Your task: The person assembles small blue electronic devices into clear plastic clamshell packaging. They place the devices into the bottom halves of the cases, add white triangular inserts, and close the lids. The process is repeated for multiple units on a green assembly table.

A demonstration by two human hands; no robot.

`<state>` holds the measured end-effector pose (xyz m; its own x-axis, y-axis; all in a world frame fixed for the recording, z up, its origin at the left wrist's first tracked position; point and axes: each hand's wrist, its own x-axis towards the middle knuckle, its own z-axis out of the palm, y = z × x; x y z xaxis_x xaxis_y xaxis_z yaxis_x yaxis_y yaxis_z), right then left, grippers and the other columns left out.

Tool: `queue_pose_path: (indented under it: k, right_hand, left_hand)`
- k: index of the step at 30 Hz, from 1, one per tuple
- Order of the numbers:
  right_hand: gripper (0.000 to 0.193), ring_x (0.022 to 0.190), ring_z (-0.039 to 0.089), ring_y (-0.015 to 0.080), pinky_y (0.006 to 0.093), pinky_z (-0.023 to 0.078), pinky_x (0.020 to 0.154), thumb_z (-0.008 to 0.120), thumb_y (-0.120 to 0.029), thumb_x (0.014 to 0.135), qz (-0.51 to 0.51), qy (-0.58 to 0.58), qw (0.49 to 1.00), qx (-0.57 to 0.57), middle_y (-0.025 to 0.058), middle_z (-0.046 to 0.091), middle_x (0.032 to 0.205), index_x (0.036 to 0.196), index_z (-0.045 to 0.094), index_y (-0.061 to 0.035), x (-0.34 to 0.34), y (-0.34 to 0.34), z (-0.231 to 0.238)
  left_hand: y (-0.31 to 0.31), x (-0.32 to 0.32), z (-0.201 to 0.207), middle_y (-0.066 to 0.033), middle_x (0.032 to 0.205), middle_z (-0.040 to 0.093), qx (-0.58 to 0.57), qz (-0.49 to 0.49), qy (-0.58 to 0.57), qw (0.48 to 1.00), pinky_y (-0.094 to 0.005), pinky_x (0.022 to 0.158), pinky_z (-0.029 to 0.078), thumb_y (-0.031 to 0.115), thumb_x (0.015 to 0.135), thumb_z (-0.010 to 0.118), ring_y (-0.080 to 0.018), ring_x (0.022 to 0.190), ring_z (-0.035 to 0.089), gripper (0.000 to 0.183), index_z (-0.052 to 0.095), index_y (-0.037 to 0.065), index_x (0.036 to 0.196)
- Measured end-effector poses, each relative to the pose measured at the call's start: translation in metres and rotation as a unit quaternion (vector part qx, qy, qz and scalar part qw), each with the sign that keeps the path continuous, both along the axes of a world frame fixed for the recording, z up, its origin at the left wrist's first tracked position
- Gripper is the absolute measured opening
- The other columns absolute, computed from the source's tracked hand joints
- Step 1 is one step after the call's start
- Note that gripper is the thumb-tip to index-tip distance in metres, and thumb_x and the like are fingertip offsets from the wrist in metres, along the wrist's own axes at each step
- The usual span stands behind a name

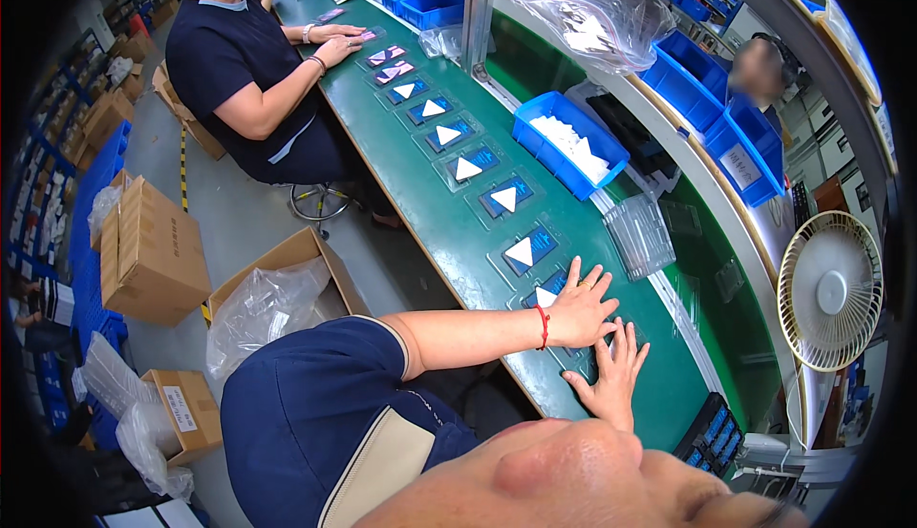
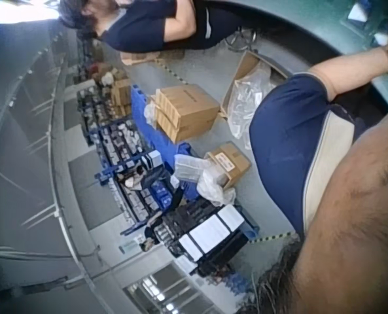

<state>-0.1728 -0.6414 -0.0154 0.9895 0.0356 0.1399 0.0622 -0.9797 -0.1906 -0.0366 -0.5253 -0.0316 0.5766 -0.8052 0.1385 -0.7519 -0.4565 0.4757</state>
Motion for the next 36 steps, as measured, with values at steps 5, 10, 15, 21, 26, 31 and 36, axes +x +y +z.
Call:
queue_pose_path:
  k: [5,10,15,21,26,31,36]
  right_hand:
    - [0.083,0.137,0.023,0.0409,0.0690,0.007,0.105,0.072,-0.060,0.064,-0.001,-0.004,1.000,0.004,0.0204,0.035,0.143,0.128,0.054,-0.0102,0.0014,-0.0004,0.0001]
    - [0.083,0.137,0.023,0.0410,0.0689,0.006,0.105,0.072,-0.059,0.064,0.002,0.002,1.000,0.004,0.0204,0.035,0.143,0.129,0.053,-0.0106,0.0023,0.0002,-0.0002]
    - [0.083,0.137,0.024,0.0409,0.0687,0.006,0.105,0.072,-0.059,0.064,0.001,0.000,1.000,0.005,0.0207,0.035,0.143,0.129,0.054,-0.0105,0.0005,-0.0011,-0.0008]
    - [0.084,0.137,0.024,0.0407,0.0681,0.006,0.106,0.072,-0.059,0.064,-0.002,0.001,1.000,0.004,0.0208,0.035,0.143,0.130,0.053,-0.0103,0.0015,0.0007,0.0013]
    - [0.085,0.138,0.023,0.0407,0.0679,0.006,0.106,0.072,-0.060,0.064,-0.002,0.004,1.000,0.000,0.0209,0.035,0.143,0.130,0.053,-0.0104,0.0015,0.0006,0.0010]
    - [0.085,0.138,0.022,0.0406,0.0678,0.006,0.106,0.073,-0.059,0.064,-0.005,0.005,1.000,0.003,0.0208,0.034,0.143,0.131,0.053,-0.0107,0.0009,0.0010,0.0015]
    - [0.085,0.138,0.022,0.0409,0.0682,0.006,0.106,0.073,-0.059,0.064,-0.003,0.006,1.000,-0.001,0.0207,0.034,0.143,0.131,0.053,-0.0111,0.0020,0.0006,0.0015]
  left_hand:
    - [-0.0006,0.0006,-0.0007,-0.0261,0.142,0.034,0.004,-0.001,-0.001,1.000,-0.0668,0.108,-0.001,0.043,0.091,0.050,-0.0423,0.139,0.020,0.049,0.057,0.009,0.126]
    - [0.0000,0.0009,0.0002,-0.0256,0.142,0.034,0.011,-0.002,0.002,1.000,-0.0667,0.108,-0.001,0.043,0.091,0.050,-0.0422,0.139,0.020,0.049,0.057,0.009,0.126]
    - [-0.0003,0.0004,0.0007,-0.0257,0.143,0.033,0.009,-0.004,0.004,1.000,-0.0667,0.108,-0.001,0.043,0.091,0.050,-0.0423,0.139,0.020,0.050,0.057,0.009,0.126]
    - [0.0000,-0.0001,0.0001,-0.0263,0.143,0.033,0.002,-0.003,0.003,1.000,-0.0673,0.107,-0.001,0.043,0.091,0.051,-0.0425,0.139,0.020,0.049,0.057,0.009,0.126]
    - [-0.0004,0.0006,-0.0021,-0.0267,0.143,0.033,-0.003,0.000,0.003,1.000,-0.0677,0.107,-0.001,0.043,0.090,0.051,-0.0428,0.139,0.020,0.049,0.057,0.009,0.126]
    - [-0.0007,0.0001,-0.0020,-0.0268,0.143,0.033,-0.002,-0.003,0.001,1.000,-0.0679,0.107,-0.001,0.043,0.091,0.051,-0.0430,0.139,0.020,0.049,0.057,0.009,0.126]
    - [0.0016,0.0007,0.0010,-0.0272,0.142,0.033,-0.006,-0.001,0.000,1.000,-0.0679,0.107,-0.001,0.043,0.091,0.050,-0.0432,0.139,0.019,0.049,0.057,0.009,0.126]
